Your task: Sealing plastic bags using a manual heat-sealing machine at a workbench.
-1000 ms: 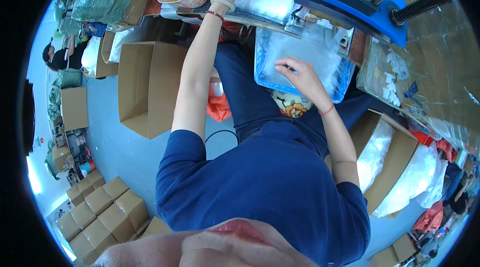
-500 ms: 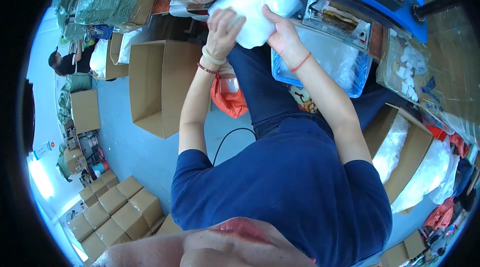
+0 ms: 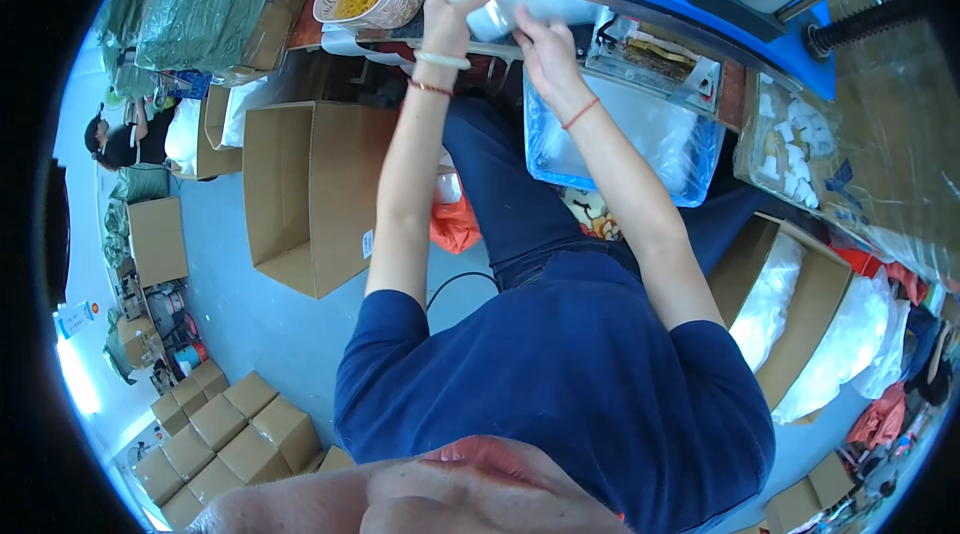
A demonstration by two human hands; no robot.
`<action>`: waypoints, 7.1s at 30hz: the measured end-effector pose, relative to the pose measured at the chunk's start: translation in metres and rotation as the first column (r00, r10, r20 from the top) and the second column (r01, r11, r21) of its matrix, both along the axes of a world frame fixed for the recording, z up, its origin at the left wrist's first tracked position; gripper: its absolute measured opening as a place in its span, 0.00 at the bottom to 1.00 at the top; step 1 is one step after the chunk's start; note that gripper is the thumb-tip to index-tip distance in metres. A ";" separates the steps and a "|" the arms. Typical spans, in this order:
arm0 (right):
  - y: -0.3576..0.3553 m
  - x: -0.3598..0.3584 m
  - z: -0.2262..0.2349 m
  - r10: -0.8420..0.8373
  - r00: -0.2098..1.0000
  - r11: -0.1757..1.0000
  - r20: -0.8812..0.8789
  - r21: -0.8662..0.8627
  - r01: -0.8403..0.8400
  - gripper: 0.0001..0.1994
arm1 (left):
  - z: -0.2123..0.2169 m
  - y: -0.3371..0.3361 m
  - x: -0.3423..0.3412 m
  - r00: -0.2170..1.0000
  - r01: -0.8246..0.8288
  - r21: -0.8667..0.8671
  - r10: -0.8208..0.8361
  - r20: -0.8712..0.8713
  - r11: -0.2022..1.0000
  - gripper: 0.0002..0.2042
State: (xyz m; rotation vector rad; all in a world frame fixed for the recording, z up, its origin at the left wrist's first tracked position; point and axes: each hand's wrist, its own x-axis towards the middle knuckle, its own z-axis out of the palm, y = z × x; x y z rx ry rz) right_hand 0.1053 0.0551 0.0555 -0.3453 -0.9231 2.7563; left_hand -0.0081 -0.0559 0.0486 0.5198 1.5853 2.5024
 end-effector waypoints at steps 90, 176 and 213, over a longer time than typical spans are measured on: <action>0.195 0.207 0.082 -0.451 0.892 -0.112 0.017 0.991 -0.076 0.12 | 0.024 0.109 0.165 0.534 0.595 0.230 -0.593 0.603 0.770 0.10; 0.264 0.200 0.004 -0.601 0.798 -0.524 -0.052 0.779 -0.344 0.20 | -0.031 0.030 0.050 0.754 -0.653 -0.732 0.084 -0.651 0.192 0.39; 0.160 0.185 0.113 0.070 0.998 -0.152 -0.003 0.988 0.013 0.13 | 0.069 0.052 0.175 0.826 0.464 -0.683 -0.554 0.104 0.564 0.11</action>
